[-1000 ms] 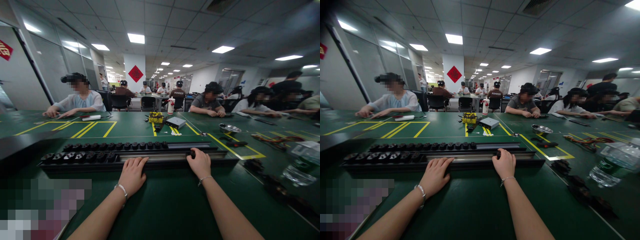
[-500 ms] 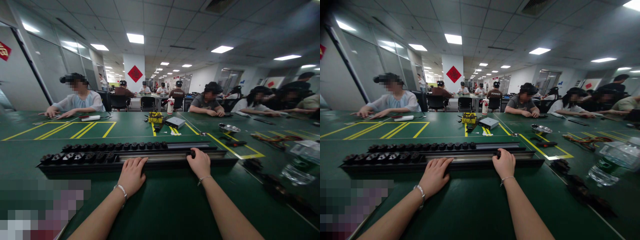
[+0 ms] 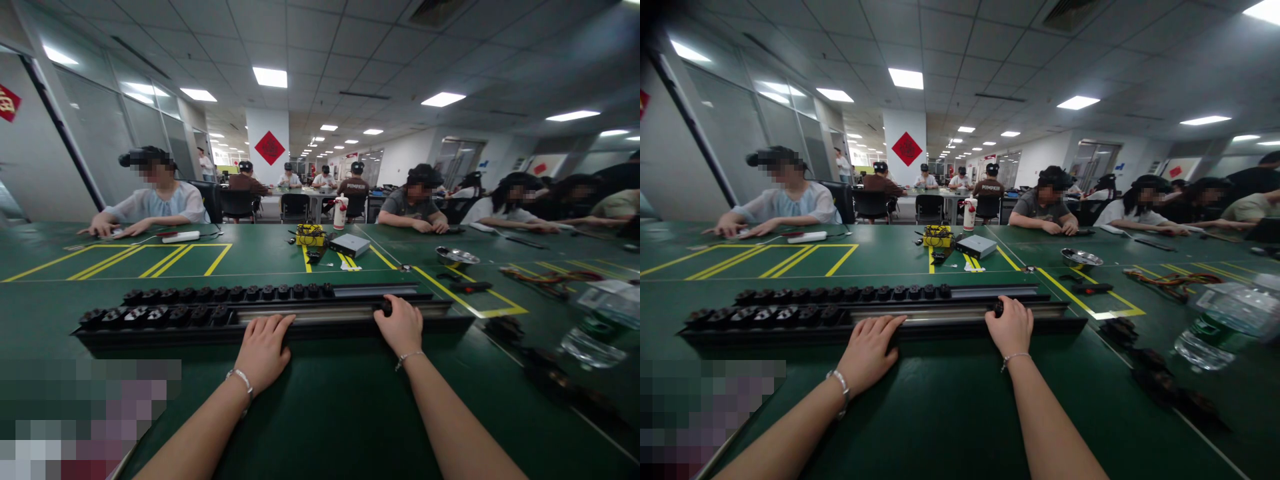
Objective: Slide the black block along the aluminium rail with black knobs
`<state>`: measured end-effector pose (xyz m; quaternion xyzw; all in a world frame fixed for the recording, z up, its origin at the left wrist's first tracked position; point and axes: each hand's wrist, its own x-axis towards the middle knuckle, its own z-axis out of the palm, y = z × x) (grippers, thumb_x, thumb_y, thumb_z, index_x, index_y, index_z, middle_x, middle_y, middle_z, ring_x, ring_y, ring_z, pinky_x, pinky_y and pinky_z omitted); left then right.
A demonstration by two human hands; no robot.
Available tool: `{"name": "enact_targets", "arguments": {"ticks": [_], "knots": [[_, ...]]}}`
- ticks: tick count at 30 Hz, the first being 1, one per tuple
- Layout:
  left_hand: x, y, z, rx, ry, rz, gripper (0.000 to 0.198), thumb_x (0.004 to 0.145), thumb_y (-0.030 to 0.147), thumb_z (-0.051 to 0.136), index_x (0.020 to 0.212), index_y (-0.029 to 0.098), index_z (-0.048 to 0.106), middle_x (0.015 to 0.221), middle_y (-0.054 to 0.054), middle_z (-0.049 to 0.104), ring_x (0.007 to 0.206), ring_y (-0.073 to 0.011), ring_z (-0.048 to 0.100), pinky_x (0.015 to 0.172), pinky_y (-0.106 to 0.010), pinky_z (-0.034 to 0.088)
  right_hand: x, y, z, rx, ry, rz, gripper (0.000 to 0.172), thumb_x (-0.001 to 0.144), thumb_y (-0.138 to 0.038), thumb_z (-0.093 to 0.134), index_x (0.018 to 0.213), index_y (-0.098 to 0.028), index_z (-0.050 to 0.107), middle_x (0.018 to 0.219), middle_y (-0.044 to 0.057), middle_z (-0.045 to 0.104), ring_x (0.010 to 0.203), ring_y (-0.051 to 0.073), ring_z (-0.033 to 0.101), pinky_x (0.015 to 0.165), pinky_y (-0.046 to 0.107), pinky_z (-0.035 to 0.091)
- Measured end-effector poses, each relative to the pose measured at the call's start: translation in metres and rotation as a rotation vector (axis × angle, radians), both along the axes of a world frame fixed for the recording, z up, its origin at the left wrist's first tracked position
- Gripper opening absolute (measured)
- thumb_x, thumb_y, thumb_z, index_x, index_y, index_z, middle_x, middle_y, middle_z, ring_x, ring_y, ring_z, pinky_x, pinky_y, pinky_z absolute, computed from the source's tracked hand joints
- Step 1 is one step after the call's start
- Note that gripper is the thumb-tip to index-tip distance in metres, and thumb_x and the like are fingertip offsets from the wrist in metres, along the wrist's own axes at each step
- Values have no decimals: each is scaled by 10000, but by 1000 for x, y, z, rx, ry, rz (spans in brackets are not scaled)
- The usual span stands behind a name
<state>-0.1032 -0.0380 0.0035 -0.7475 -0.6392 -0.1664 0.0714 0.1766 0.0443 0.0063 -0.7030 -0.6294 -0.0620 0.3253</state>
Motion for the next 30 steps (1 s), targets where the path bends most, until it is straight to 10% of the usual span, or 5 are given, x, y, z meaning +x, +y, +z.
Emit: {"name": "enact_targets", "arguments": {"ticks": [30], "knots": [[0, 0, -1, 20, -8, -8, 573, 723, 231, 480, 1289, 294, 423, 1219, -23, 534, 1102, -224, 436, 1004, -387, 251, 6, 4, -3, -11, 24, -11, 400, 705, -260, 429, 1067, -159, 565, 1098, 93, 613, 1090, 237, 500, 1019, 405, 211]]}}
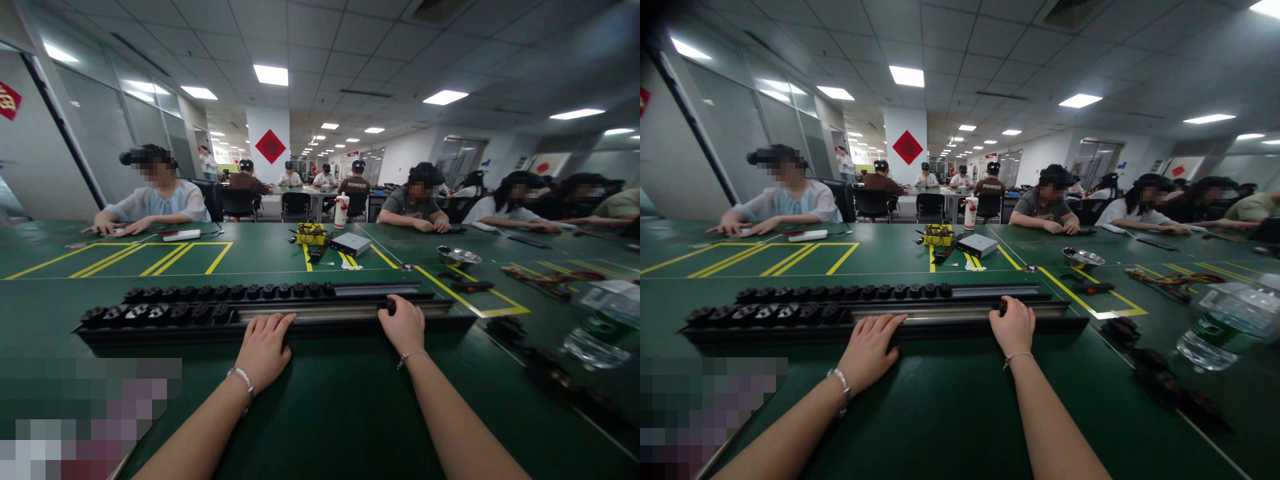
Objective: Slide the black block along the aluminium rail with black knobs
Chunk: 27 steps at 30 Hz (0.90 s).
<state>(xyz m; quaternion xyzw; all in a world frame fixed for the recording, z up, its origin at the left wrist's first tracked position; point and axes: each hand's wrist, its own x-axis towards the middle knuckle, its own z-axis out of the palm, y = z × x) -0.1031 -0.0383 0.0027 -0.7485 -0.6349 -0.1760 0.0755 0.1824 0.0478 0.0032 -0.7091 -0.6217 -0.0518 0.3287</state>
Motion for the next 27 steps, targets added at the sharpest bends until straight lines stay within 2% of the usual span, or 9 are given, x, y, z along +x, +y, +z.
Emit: {"name": "enact_targets", "arguments": {"ticks": [7, 18, 27], "knots": [[-1, 1, -1, 1, 4, 0, 575, 721, 233, 488, 1288, 295, 421, 1222, -22, 532, 1104, -226, 433, 1000, -385, 250, -2, -1, 0, 16, 6, -12, 405, 698, -261, 430, 1067, -159, 564, 1087, 93, 612, 1073, 235, 501, 1017, 414, 212], [-1, 1, -1, -9, 21, 9, 580, 725, 240, 490, 1295, 307, 406, 1223, -16, 527, 1102, -216, 431, 1003, -375, 237, 0, 1, -6, 33, 54, -82, 389, 704, -293, 430, 1055, -183, 557, 1090, 78, 595, 1109, 238, 462, 1038, 521, 115], [-1, 1, -2, -3, 20, 4, 580, 724, 238, 487, 1296, 301, 407, 1218, -19, 532, 1103, -220, 433, 1003, -380, 240, 1, 1, -4, 21, 53, -76, 371, 693, -284, 434, 1029, -194, 563, 1071, 72, 597, 1098, 239, 460, 1035, 512, 126]]}}
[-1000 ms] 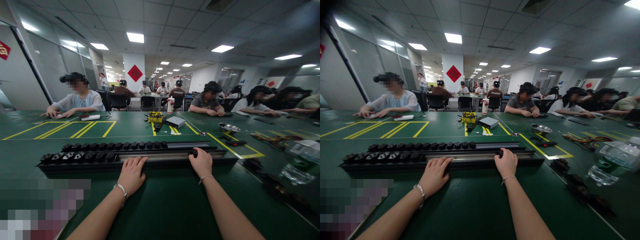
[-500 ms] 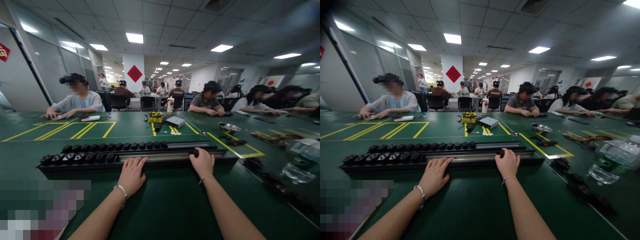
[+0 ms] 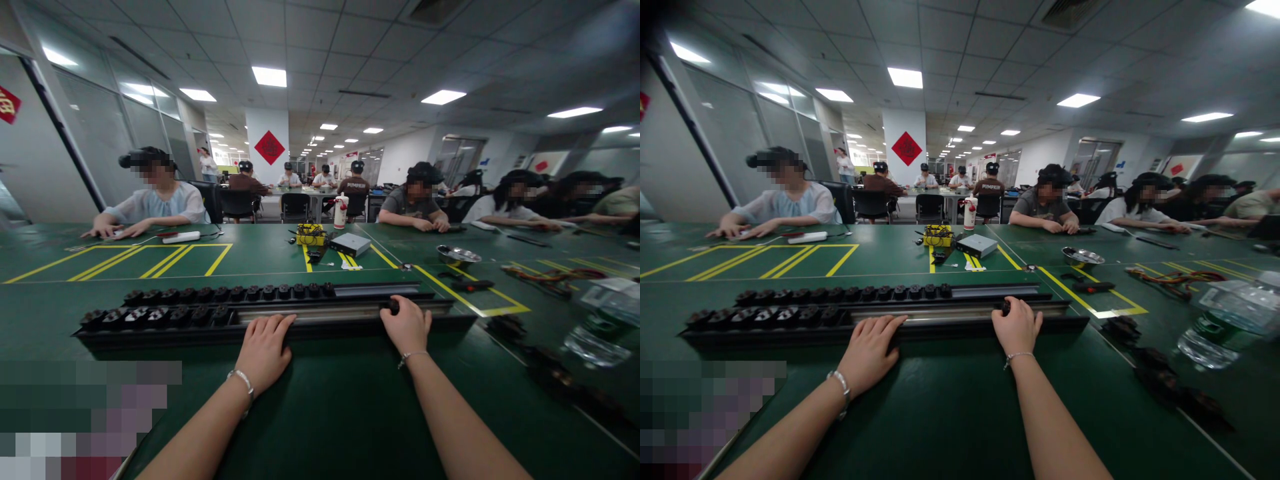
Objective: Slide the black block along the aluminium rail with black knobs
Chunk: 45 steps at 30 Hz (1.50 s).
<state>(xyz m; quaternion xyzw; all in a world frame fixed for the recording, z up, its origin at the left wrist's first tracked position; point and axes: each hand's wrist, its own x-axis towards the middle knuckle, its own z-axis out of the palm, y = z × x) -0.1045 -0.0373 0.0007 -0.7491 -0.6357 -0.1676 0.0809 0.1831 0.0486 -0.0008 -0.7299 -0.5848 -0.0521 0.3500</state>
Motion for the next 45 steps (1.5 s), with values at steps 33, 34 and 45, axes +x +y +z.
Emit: {"name": "enact_targets", "arguments": {"ticks": [33, 34, 45], "knots": [[1, 0, 2, -20, -2, 7, 573, 728, 241, 480, 1294, 303, 406, 1224, -19, 529, 1117, -221, 429, 1008, -384, 239, 2, -2, 3, -30, -17, -7, 444, 698, -260, 404, 1117, -176, 525, 1083, 88, 597, 1064, 234, 484, 984, 439, 211], [1, -1, 2, -23, -1, 8, 574, 729, 240, 481, 1294, 303, 405, 1226, -21, 527, 1120, -221, 428, 1009, -385, 239, 2, -2, 3, -34, -18, -9, 444, 701, -261, 404, 1120, -176, 523, 1082, 89, 596, 1063, 233, 485, 987, 438, 211], [0, 0, 0, 8, -1, -1, 574, 723, 230, 483, 1289, 296, 415, 1217, -22, 533, 1103, -220, 433, 1008, -381, 239, 3, -1, 3, -20, 3, -26, 451, 694, -235, 412, 1127, -170, 522, 1046, 91, 607, 1034, 226, 504, 989, 434, 224]]}}
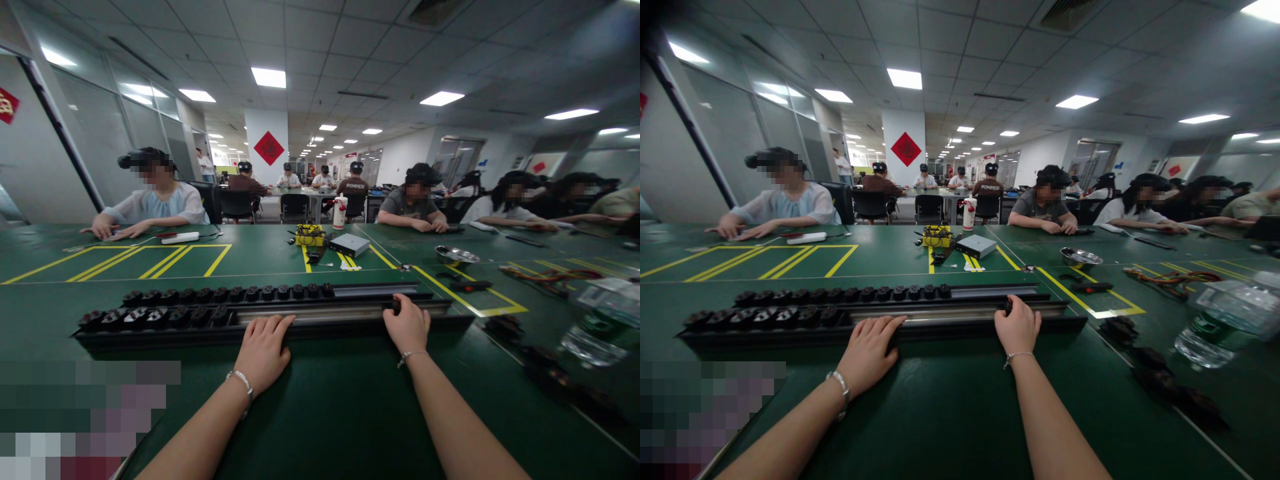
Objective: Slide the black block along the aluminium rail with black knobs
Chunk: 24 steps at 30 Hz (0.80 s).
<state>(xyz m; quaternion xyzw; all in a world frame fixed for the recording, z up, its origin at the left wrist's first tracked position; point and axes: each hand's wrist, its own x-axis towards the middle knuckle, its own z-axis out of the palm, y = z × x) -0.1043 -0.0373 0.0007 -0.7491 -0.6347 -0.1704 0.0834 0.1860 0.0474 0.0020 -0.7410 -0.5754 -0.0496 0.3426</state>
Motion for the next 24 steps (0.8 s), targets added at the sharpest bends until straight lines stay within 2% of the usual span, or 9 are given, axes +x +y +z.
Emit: {"name": "enact_targets", "arguments": {"ticks": [9, 15, 24], "knots": [[1, -1, 2, -16, -5, 6, 572, 729, 235, 476, 1295, 295, 413, 1230, -25, 528, 1109, -222, 433, 1012, -385, 242, 0, -1, 2, -6, 9, -6, 444, 683, -253, 413, 1102, -177, 538, 1032, 86, 610, 1035, 226, 502, 989, 423, 222], [1, -1, 3, -33, -11, 11, 578, 726, 233, 470, 1297, 298, 410, 1232, -21, 526, 1114, -222, 430, 1016, -388, 237, 3, -1, 1, 22, 17, -42, 400, 676, -270, 421, 1048, -204, 553, 1050, 74, 599, 1064, 236, 478, 1021, 471, 170], [1, -1, 3, -22, -10, 3, 571, 729, 241, 473, 1294, 295, 409, 1228, -21, 525, 1109, -222, 433, 1007, -386, 240, 4, 1, 0, -4, 8, -57, 414, 692, -273, 429, 1079, -193, 551, 1037, 79, 610, 1052, 233, 492, 1030, 473, 168]]}}
